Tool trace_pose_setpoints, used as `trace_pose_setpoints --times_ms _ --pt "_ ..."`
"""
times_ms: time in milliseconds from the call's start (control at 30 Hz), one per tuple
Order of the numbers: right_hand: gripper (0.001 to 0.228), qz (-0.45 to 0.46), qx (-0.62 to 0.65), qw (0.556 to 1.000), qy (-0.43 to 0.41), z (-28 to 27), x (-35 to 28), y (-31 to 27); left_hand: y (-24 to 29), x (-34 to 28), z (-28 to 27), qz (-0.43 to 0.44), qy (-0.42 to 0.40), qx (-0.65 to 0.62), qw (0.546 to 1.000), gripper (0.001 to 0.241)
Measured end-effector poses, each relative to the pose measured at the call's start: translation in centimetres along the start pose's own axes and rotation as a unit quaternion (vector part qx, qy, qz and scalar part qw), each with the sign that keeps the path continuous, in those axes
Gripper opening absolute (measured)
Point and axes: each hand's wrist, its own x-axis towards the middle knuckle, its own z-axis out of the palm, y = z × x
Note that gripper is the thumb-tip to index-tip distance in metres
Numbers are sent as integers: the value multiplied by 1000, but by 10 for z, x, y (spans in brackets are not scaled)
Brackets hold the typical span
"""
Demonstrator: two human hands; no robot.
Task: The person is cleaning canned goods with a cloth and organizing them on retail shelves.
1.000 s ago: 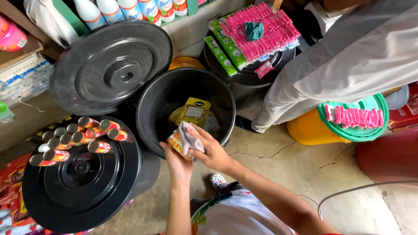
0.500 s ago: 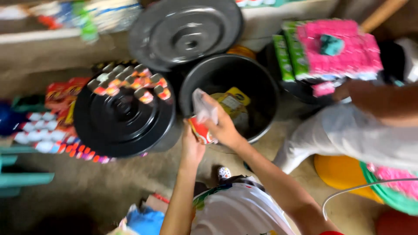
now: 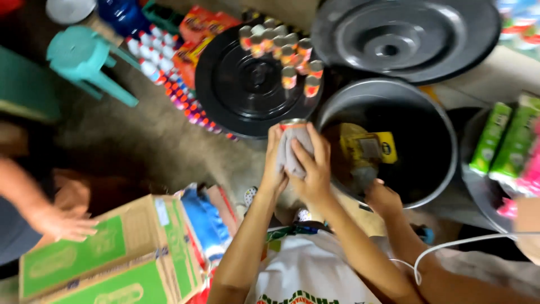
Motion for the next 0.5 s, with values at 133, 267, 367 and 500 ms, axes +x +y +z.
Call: trace_pose_setpoints --times_ms 133,267,367,500 --pt "68 83 122 988 -46 18 24 32 -2 14 -23 -47 -20 -54 997 45" --pt "64 272 370 888 -41 50 27 40 16 31 -26 -64 -14 -147 987 58" --pt "63 153 230 961 11 82 3 31 28 45 -46 27 32 -86 995 46" --pt "62 -42 29 998 -33 96 40 -17 51 55 -88 119 25 -7 993 34"
